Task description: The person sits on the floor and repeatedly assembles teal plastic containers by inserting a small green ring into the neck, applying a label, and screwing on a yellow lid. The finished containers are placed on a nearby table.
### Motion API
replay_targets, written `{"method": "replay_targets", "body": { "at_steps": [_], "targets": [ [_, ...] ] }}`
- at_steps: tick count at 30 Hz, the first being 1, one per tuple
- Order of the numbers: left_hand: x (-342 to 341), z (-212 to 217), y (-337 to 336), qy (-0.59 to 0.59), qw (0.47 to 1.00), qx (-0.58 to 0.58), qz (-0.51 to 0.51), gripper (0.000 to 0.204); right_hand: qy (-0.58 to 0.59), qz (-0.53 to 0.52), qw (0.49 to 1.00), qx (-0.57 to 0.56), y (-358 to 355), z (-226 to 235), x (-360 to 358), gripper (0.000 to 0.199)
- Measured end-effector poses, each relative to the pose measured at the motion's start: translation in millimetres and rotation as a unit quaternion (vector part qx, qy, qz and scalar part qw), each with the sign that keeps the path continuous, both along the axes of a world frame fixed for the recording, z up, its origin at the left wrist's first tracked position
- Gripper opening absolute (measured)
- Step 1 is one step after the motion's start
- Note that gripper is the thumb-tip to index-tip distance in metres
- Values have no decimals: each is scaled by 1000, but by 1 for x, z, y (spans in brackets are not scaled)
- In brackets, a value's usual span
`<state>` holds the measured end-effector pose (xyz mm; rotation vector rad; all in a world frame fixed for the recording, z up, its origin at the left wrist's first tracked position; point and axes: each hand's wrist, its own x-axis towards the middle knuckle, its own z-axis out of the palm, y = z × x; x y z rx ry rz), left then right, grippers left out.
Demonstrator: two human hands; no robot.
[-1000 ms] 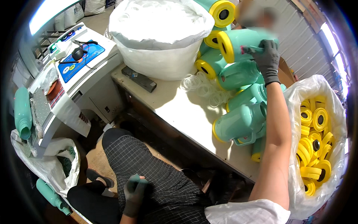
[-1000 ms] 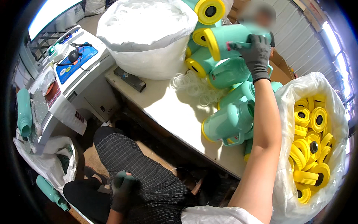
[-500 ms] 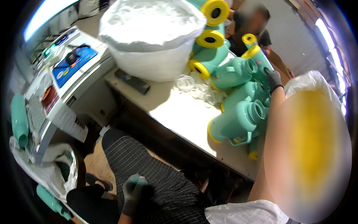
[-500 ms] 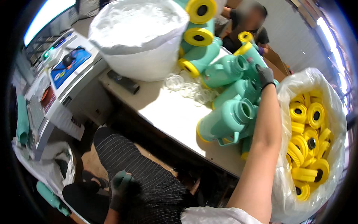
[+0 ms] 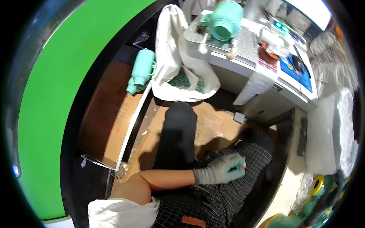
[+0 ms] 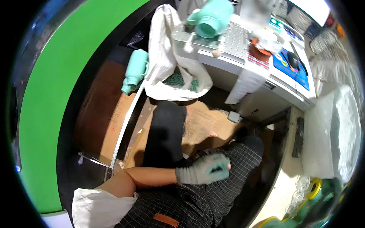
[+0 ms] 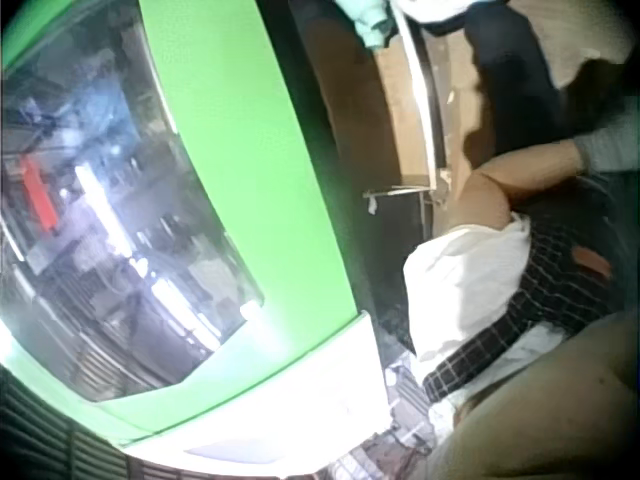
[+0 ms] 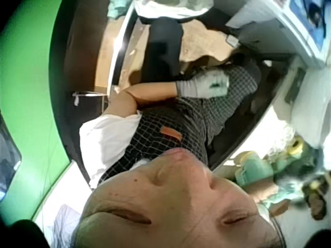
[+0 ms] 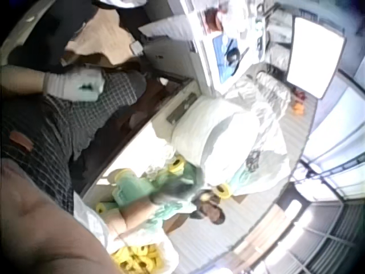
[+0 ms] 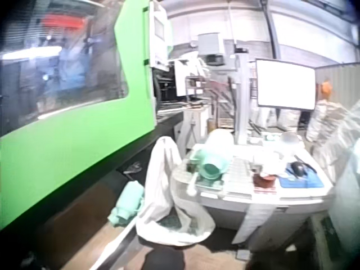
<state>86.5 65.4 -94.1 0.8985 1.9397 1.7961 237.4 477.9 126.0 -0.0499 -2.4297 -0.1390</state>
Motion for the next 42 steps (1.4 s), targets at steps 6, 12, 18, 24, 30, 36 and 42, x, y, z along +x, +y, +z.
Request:
{"method": "replay_targets", "body": {
  "at_steps": [6,12,18,24,30,36,42],
  "targets": [
    [-158,11,-122,-10,940,-42,337,33,-212,210,953,-44,-163,-165,-113,33],
    [-327,-121,-270,164,670,-471,550,55,-266,227,928,-125,-231,-200,-119,34],
    [-365,-134,-300,122,666,-650,345,63,-262,180,941,-118,-251,-201,-123,31],
    [-311,-113,-358,158,609,-648,430,53,-227,210,938,-155,-248,-211,-124,28],
    [-232,1,-331,380,629,-407,542,51,-60,180,925,-331,-244,-187,-130,23],
    [-130,132,-268,774,501,-274,272,40,47,242,797,-551,-260,-138,-163,11],
    [-114,155,-157,741,596,-129,282,50,-107,360,610,-698,-288,-123,-159,113]
  ]
}}
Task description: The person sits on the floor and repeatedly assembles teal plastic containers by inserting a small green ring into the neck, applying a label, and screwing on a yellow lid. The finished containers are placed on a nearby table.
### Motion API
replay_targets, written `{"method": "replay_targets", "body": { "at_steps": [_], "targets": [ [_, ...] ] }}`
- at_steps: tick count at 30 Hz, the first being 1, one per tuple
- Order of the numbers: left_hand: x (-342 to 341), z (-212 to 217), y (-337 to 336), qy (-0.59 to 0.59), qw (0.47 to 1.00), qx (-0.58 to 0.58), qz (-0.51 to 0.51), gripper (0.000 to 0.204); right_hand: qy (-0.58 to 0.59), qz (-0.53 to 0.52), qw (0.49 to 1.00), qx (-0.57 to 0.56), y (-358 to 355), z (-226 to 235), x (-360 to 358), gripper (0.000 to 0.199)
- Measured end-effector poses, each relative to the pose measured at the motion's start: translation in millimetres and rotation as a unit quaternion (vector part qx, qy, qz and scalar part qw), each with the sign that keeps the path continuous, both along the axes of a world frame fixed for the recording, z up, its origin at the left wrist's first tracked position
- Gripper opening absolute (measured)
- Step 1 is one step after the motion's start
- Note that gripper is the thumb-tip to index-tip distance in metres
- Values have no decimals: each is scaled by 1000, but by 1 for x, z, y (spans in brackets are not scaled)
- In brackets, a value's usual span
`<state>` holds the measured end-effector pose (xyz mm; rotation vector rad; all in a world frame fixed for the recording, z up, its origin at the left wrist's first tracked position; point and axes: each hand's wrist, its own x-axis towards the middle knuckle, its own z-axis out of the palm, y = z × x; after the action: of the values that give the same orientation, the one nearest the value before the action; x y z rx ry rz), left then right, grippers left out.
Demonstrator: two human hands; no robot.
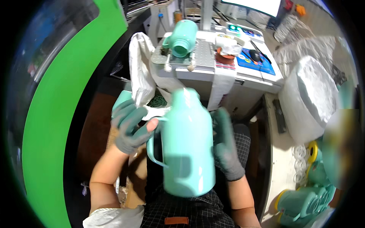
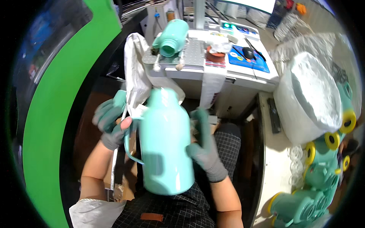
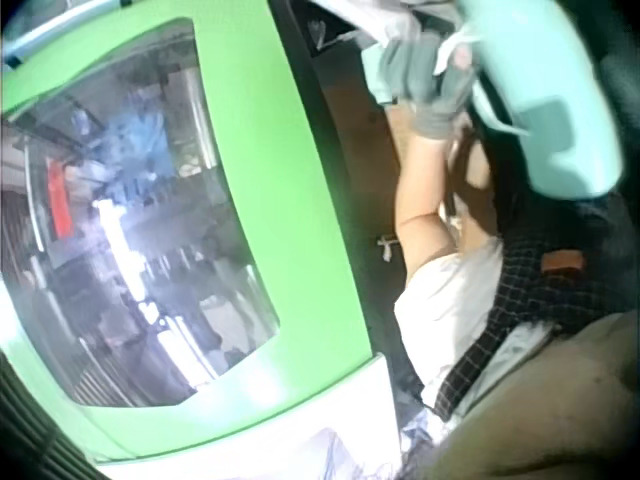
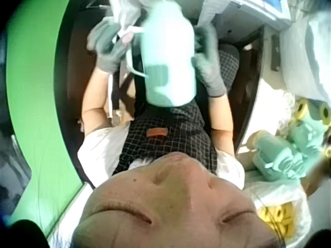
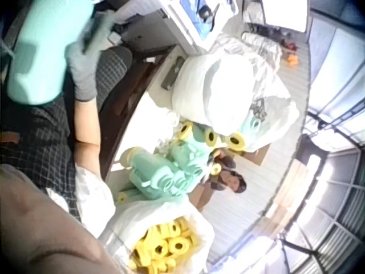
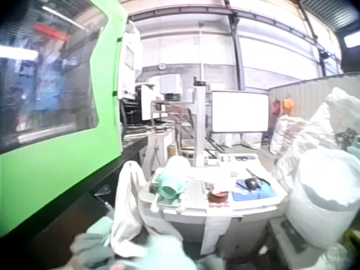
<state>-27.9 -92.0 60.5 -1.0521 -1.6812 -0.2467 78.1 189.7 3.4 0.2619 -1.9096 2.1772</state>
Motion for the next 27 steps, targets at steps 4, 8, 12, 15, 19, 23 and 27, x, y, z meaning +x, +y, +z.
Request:
{"method": "replay_targets", "body": {
  "at_steps": [4,8,12,15,19,23,27],
  "targets": [
    [25,-72,55,-738,601,203,-229,82,-81,-22,991,-103,-28,-51,53,131],
    [36,-91,54,-904,273,65,-322,75,-23,-57,997,48,-26,-76,101,115],
    [22,-52,45,-835,418,-191,-304,113,-5,-167,979,120,19,-42,130,36],
    [49,-70,49,-908,151,-137,-367,119,77,-7,975,210,24,-4,121,18],
    [63,-88,39,-879,218,-200,-373,87,27,73,961,266,16,-1,141,24],
    [65,-87,45,-935,77,-178,-296,89,-8,153,950,273,20,-4,145,36],
    [65,-103,43,-941,0,-148,-304,97,-74,308,877,361,30,9,127,34]
  ]
}}
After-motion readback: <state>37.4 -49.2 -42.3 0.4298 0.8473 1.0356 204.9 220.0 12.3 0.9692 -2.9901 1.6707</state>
